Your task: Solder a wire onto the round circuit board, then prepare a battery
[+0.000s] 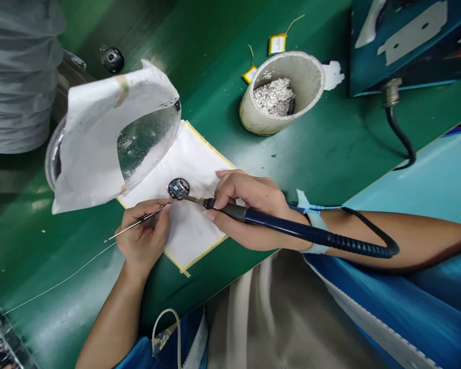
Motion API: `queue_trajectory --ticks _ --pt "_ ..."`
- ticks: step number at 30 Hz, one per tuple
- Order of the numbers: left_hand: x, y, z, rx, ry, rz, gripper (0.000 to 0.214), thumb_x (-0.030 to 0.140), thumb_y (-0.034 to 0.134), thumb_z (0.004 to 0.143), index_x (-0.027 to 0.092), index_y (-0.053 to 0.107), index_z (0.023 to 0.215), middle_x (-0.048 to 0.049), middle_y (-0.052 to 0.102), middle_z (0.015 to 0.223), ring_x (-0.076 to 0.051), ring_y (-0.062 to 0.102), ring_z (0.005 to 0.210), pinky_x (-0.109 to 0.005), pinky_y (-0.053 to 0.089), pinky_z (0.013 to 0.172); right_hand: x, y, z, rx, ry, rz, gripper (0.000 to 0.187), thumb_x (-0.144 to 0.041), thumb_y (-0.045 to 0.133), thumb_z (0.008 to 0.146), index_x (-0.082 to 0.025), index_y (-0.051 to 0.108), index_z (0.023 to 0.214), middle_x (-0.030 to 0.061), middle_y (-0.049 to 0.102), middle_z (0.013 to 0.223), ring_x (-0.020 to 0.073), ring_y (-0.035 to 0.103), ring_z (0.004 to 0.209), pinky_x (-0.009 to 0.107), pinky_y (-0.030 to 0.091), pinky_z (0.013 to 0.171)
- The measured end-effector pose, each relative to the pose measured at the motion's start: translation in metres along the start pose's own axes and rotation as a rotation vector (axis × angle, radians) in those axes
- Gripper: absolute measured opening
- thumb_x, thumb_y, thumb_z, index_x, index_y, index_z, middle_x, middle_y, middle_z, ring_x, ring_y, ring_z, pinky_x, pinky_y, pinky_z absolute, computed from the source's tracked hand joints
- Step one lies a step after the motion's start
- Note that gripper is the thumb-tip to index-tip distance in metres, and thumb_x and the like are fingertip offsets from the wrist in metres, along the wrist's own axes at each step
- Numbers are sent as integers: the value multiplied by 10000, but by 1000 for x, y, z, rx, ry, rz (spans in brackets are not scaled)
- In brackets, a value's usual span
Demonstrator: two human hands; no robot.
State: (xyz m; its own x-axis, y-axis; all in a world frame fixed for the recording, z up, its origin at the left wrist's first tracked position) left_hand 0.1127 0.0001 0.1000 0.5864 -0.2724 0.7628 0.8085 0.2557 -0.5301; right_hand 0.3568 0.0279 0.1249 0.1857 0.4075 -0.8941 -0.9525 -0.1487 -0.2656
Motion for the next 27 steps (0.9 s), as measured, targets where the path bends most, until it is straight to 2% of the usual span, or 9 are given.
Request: queue_trajectory --ticks 11,18,27 --pt "-2 1 -2 -9 1 -45 279 171 907 927 261 699 1088 -25 868 1053 -215 885 975 -316 734 788 -1 1 0 -13 -23 -2 202 -189 781 962 -259 605 893 -17 697 781 176 687 722 365 579 775" --pt "0 1 0 0 33 -28 242 171 895 931 218 704 1070 -23 867 1035 -195 886 966 -279 732 778 -1 2 0 -17 -28 -3 215 -165 779 961 -255 596 893 -29 679 763 170 685 722 351 549 770" --pt "1 1 0 -6 53 -1 226 190 882 954 197 688 1070 -44 859 1024 -199 885 970 -274 735 780 3 -6 -2 88 9 26 212 -190 794 971 -264 602 917 -43 682 777 158 661 680 368 560 782"
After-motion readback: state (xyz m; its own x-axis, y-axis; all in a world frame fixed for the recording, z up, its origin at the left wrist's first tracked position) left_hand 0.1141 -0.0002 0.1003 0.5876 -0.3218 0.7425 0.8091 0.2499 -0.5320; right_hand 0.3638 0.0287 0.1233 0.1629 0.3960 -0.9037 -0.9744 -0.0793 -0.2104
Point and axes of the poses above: each hand's wrist, its own z-axis towards the middle knuckle, its own y-axis out of the palm, x = y × z, the point moved 7 cm from there along z, towards the middle knuckle
